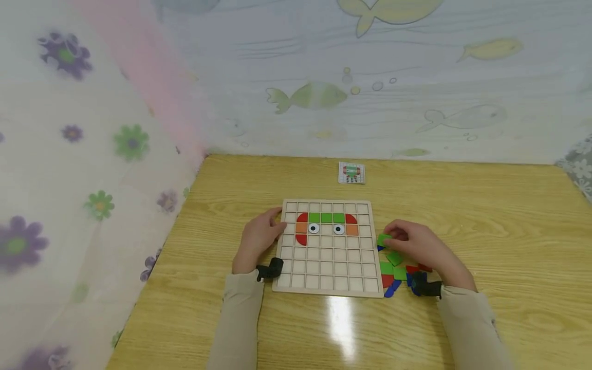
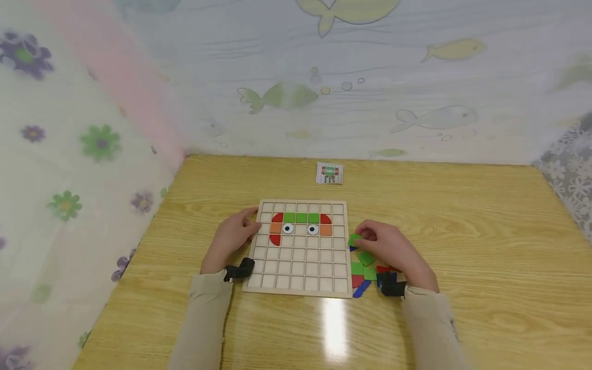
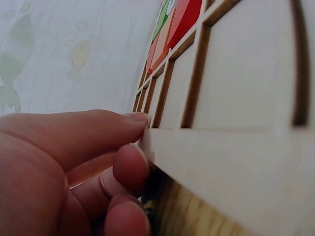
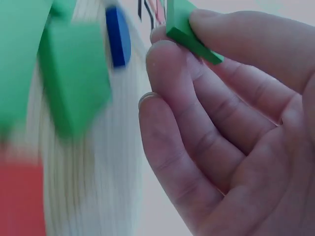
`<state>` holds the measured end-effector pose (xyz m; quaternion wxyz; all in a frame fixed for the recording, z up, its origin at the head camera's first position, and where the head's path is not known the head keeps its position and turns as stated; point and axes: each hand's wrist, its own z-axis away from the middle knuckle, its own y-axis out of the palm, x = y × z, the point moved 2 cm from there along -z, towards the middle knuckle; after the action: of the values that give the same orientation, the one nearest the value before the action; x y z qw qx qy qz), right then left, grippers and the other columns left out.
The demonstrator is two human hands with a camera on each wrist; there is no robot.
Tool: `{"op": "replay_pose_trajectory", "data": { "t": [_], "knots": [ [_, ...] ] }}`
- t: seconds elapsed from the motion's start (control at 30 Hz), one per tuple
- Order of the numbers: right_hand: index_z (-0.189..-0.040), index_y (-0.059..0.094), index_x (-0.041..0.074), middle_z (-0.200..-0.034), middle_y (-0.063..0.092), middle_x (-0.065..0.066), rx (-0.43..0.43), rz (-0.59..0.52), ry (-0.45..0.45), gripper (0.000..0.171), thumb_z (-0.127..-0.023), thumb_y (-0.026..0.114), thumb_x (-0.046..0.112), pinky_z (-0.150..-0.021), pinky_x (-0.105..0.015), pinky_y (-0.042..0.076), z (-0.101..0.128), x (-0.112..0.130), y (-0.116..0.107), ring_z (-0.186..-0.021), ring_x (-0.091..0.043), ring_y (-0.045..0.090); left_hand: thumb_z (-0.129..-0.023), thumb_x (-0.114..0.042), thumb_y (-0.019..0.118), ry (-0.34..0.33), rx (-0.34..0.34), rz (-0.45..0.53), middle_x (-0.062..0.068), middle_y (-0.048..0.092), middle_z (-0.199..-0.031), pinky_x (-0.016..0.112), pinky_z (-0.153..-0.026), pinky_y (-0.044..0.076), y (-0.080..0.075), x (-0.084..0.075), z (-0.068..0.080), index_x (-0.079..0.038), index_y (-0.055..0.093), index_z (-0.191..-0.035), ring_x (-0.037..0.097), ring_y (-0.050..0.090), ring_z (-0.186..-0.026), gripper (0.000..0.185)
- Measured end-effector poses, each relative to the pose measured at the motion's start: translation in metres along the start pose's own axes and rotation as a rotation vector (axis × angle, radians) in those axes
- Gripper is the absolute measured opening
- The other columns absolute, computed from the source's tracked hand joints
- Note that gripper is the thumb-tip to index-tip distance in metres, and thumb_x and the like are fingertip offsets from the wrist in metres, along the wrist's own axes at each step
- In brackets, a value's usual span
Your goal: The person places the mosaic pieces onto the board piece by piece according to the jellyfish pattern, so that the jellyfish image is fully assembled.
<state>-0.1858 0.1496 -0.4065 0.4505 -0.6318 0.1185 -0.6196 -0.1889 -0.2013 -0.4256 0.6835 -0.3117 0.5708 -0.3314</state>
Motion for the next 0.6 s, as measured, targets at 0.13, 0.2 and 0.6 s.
{"op": "replay_pose_trajectory", "data": {
  "t": [0.13,0.2,0.6],
  "knots": [
    [-0.107,0.059,0.018,-0.087,0.058,0.002,0.035,-0.022,-0.039,0.023,-0.087,0.058,0.030,-0.069,-0.032,0.042,-0.010,0.014,0.009,-0.077,-0.014,0.052,-0.087,-0.033,0.056,0.005,0.004,-0.003,-0.005,0.055,-0.067,0.029,-0.050,0.037,0.000,0.001,-0.001,-0.021,0.046,-0.131,0.013,0.049,-0.050,0.047],
    [-0.108,0.060,0.019,-0.083,0.057,0.002,0.053,-0.027,-0.070,0.023,-0.087,0.057,0.027,-0.065,-0.032,0.041,-0.015,0.022,0.014,-0.072,-0.015,0.050,-0.087,-0.032,0.056,0.008,0.005,0.001,-0.005,0.055,-0.067,0.029,-0.050,0.037,0.000,0.000,-0.001,-0.020,0.046,-0.131,0.014,0.048,-0.050,0.047],
    [-0.105,0.060,0.018,-0.086,0.058,0.005,0.094,-0.063,-0.152,0.018,-0.088,0.056,0.021,-0.072,-0.033,0.041,-0.042,0.056,0.038,-0.076,-0.013,0.052,-0.086,-0.032,0.057,0.002,0.003,0.017,-0.005,0.056,-0.067,0.028,-0.051,0.037,0.000,0.000,-0.001,-0.021,0.047,-0.131,0.013,0.049,-0.052,0.047]
  ]
}}
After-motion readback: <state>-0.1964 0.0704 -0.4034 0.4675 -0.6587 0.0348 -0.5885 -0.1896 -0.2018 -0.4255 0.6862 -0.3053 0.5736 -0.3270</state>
